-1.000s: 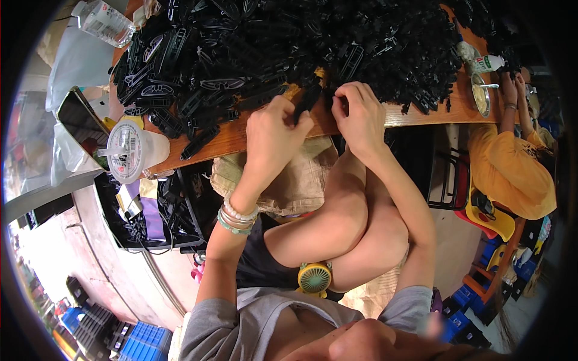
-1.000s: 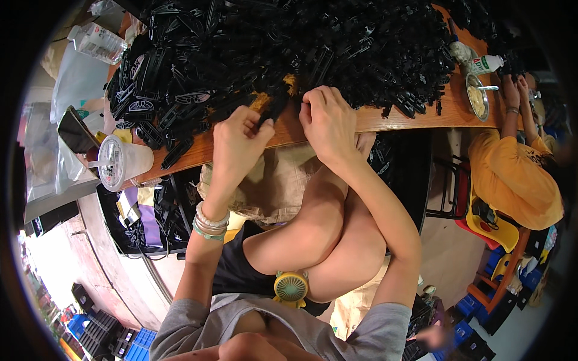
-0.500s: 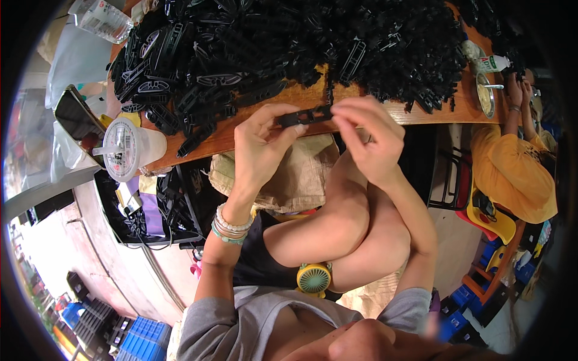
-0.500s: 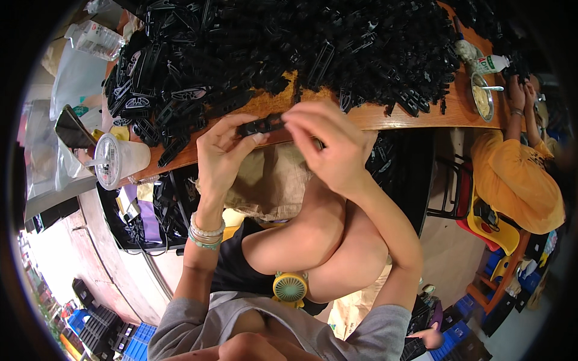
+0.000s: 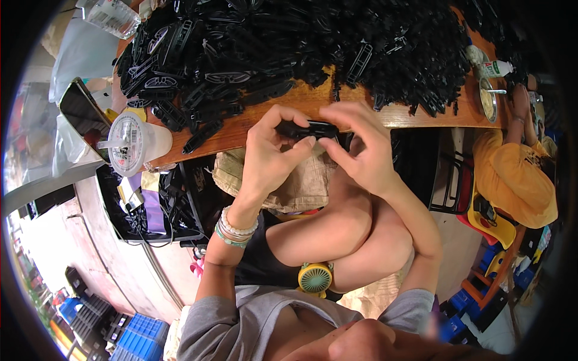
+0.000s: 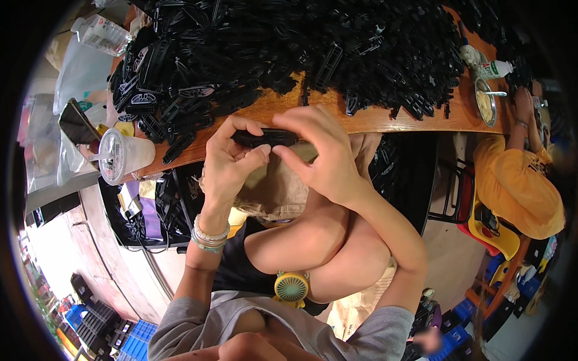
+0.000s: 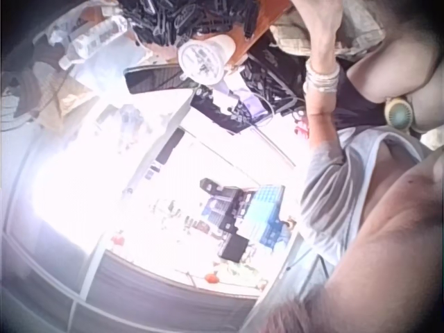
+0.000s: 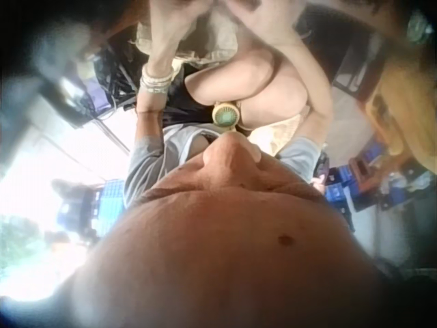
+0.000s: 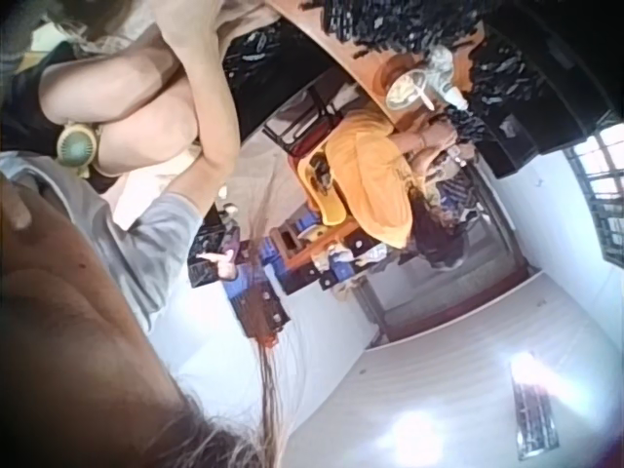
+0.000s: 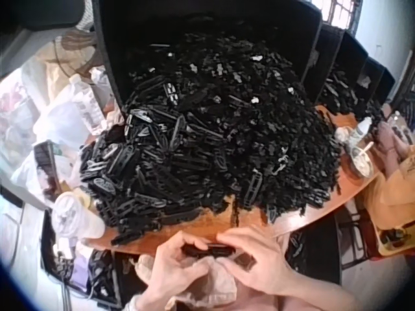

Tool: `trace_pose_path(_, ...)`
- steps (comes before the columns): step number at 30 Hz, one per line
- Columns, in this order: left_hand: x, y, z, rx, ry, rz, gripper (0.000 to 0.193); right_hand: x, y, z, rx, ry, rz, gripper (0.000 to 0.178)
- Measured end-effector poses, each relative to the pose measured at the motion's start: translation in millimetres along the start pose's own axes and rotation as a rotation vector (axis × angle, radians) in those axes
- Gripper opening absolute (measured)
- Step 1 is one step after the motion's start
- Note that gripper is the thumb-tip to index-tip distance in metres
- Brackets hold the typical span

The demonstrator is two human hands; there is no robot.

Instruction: The person repeatedly picks up plastic parts from a pile on the table and fits them together by hand to assemble components.

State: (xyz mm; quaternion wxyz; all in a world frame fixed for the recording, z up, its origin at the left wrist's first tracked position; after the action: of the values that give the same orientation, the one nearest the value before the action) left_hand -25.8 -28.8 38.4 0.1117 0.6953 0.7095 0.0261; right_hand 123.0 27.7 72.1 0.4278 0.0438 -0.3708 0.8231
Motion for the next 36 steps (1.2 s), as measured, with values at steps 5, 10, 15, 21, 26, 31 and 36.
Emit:
trace_pose_path(5,-8,-7,7,0.159,-0.052,0.038,0.016,-22,11,-18,0.317,0.441,0.262,0.031)
trace_pose_path(10,-13,-19,11,-0.043,-0.204,0.123,0.013,-30,24,-30,0.72,0.624,0.467,0.027)
trace_pose_path(15,6,-34,-11,0.715,0.282,-0.1,0.013,-25,19,-39,0.449,0.62,0.336,0.018)
trace_pose_path(21,26,-28,-6,1.317,0.364,-0.212,0.025,-5,15,-55,-0.422,0.311,0.021,0.029)
trace_pose_path(26,20,-26,-1,1.283,0.37,-0.193,0.026,-13,16,-60,-0.44,0.293,-0.042,0.027)
trace_pose_path(31,17,-25,16,0.495,0.036,-0.178,0.026,-16,11,-62,-0.286,0.326,-0.129,0.021)
trace_pose_path(36,19,-9,19,0.064,-0.004,-0.085,0.027,-18,7,-60,-0.427,0.214,-0.122,0.022)
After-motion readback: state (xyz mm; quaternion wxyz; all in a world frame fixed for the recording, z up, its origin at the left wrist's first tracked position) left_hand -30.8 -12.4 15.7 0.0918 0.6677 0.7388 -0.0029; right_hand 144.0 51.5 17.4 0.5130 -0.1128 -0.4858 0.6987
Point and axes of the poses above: each hand's wrist, its own x-axis towards the middle knuckle, its own y-axis out of the palm, z = x × y, the point moved 3 cm from there along x, towards the middle knuckle, and after that the axes turned 8 degrees about z, right-handed, at the moved point
